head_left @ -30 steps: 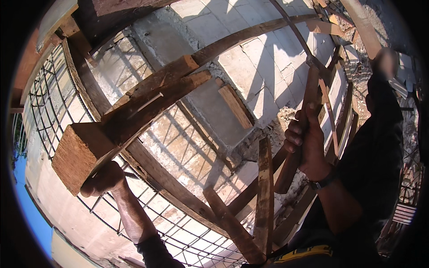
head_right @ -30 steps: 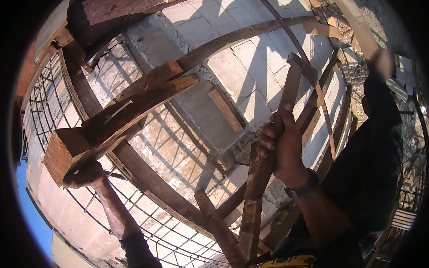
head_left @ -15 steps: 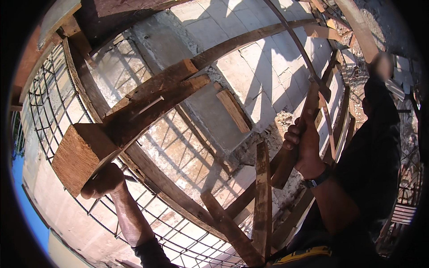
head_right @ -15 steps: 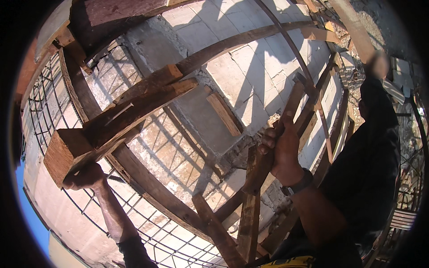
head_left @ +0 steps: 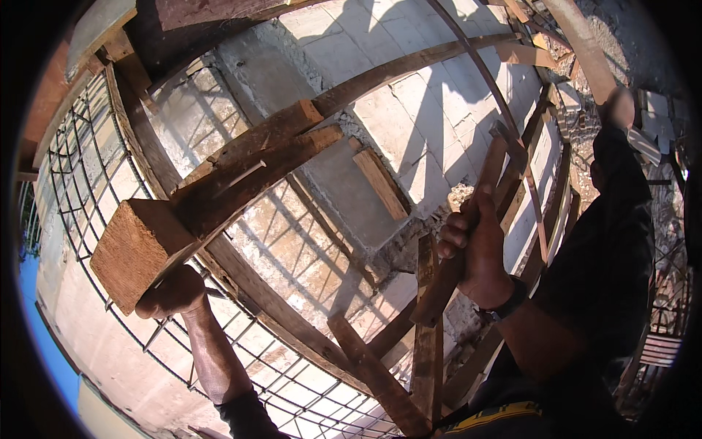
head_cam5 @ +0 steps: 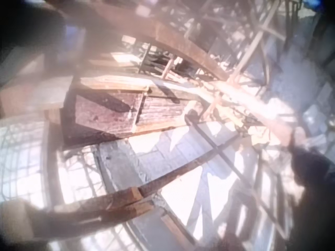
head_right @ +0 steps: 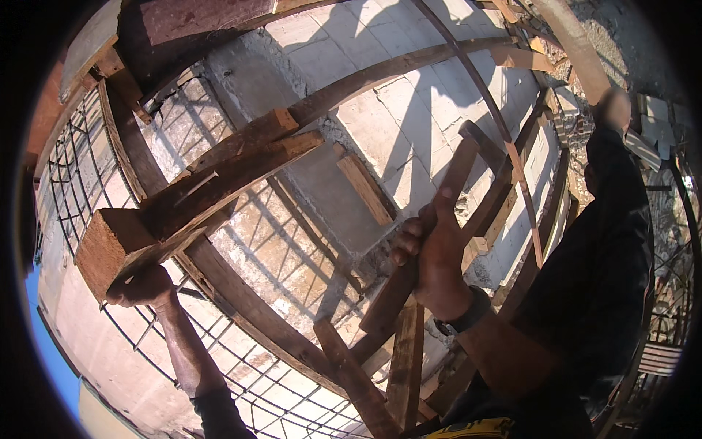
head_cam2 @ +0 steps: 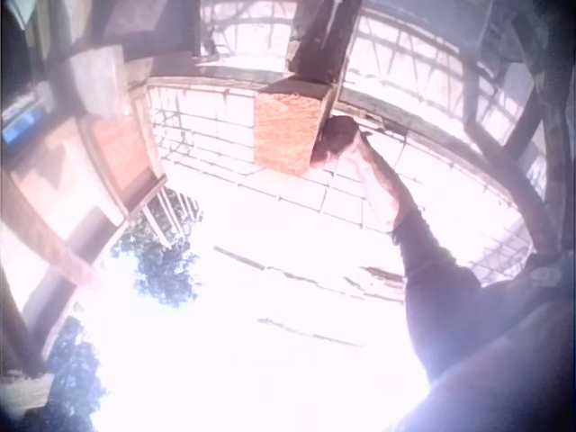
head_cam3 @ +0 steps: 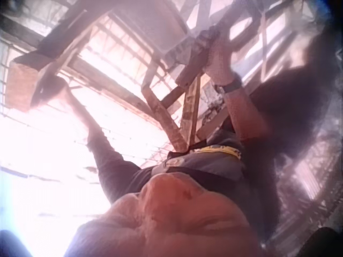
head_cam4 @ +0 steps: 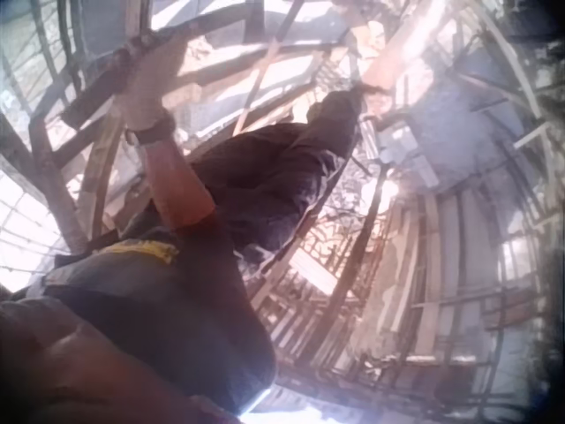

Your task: The person builds a wooden structure by positioning a wooden plank against existing supports and driving nails into it using a hatchet. The person also positions additional wooden beams and secures them with the same tool while standing on the structure.

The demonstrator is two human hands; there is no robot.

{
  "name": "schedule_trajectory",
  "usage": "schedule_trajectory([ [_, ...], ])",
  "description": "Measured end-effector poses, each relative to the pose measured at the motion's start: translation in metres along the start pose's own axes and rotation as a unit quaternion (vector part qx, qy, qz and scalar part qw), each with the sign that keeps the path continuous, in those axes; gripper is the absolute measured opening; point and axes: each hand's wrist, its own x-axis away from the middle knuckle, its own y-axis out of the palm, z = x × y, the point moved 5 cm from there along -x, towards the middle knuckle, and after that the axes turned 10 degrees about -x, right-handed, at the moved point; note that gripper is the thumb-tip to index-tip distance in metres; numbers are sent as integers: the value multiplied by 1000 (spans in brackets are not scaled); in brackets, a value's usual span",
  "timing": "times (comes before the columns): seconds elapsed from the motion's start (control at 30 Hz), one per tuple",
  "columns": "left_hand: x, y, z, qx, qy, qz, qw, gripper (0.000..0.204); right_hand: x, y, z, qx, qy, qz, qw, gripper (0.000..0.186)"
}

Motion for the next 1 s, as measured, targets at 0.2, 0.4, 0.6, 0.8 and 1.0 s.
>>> schedule_trajectory([
  [0.2,5,3,5,-116,110,-45,986,76,55,23,11,208,287,-175,918,40],
  [0.4,-9,-13,-17,52,-43,-57,996,75,-21,-38,-56,-2,-70,12,998,41],
  [0.6,-23,-37,-45,47,-18,-61,997,71,60,12,46,218,237,-194,927,45],
  [0.8,6,12,-1,19,-34,-76,996,80,-33,-60,-42,92,43,24,995,37],
  [1.0,-15,-25,-24,-172,97,-232,953,84,99,80,77,198,332,-355,851,41],
])
